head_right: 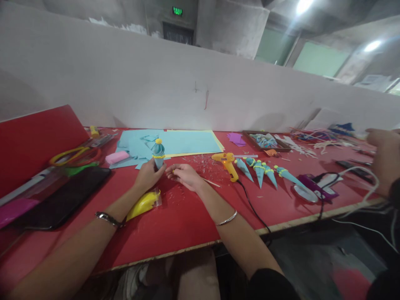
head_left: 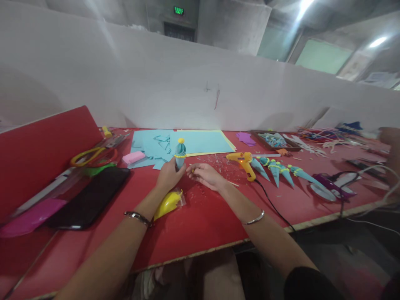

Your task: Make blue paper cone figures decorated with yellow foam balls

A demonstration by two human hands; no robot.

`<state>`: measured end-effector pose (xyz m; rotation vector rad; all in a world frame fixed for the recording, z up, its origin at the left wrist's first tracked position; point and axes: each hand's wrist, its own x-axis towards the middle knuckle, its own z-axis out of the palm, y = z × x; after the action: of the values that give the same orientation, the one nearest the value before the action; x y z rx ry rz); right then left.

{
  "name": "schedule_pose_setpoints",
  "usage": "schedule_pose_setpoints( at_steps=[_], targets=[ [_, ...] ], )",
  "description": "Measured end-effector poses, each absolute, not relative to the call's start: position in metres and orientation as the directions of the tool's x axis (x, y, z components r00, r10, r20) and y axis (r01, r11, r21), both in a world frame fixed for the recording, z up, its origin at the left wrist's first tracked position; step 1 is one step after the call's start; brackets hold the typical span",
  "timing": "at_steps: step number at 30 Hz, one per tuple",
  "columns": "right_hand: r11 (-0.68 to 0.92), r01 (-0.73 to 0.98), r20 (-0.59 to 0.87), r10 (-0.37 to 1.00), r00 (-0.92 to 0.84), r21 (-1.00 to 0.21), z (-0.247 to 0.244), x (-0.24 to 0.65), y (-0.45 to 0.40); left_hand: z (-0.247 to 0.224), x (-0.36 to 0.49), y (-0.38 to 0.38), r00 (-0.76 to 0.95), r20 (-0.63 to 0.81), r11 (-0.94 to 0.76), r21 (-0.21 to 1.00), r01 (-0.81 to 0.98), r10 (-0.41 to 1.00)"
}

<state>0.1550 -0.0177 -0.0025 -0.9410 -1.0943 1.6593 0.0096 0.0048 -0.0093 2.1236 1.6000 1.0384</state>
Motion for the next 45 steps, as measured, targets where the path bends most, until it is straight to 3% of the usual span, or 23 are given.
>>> schedule_pose_setpoints(
  at_steps=[6,12,21,28,35,45],
  targets=[
    [-0.158,-0.299,-0.081,0.964,-0.252,-0.941,-0.004,0.156,-0.015,-0.009,0.009,0.007,0.094,0.352,-0.327,0.692,0.644,0.931],
    [-0.005,-0.350,0.024,0.997,-0.079,-0.937,-0.004,0.158,-0.011,-0.011,0.010,0.011,0.162,0.265,-0.310,0.832,0.459,0.951],
    [0.218,-0.165,0.211,0.976,0.057,-0.962,-0.006,0.157,-0.009,-0.009,0.012,0.008,0.353,0.168,-0.269,0.927,0.262,0.921],
    [0.291,-0.127,0.260,0.942,0.213,-0.948,-0.004,0.162,-0.007,-0.003,0.013,0.001,0.462,0.084,-0.192,0.962,0.193,0.883],
    [0.272,-0.130,0.244,0.949,0.199,-0.953,-0.008,0.162,-0.004,-0.006,0.012,0.003,0.475,0.054,-0.158,0.971,0.182,0.878],
    [0.296,-0.004,0.292,0.943,0.160,-0.955,-0.003,0.159,-0.010,-0.002,0.014,0.000,0.493,0.042,-0.135,0.979,0.154,0.869]
  ],
)
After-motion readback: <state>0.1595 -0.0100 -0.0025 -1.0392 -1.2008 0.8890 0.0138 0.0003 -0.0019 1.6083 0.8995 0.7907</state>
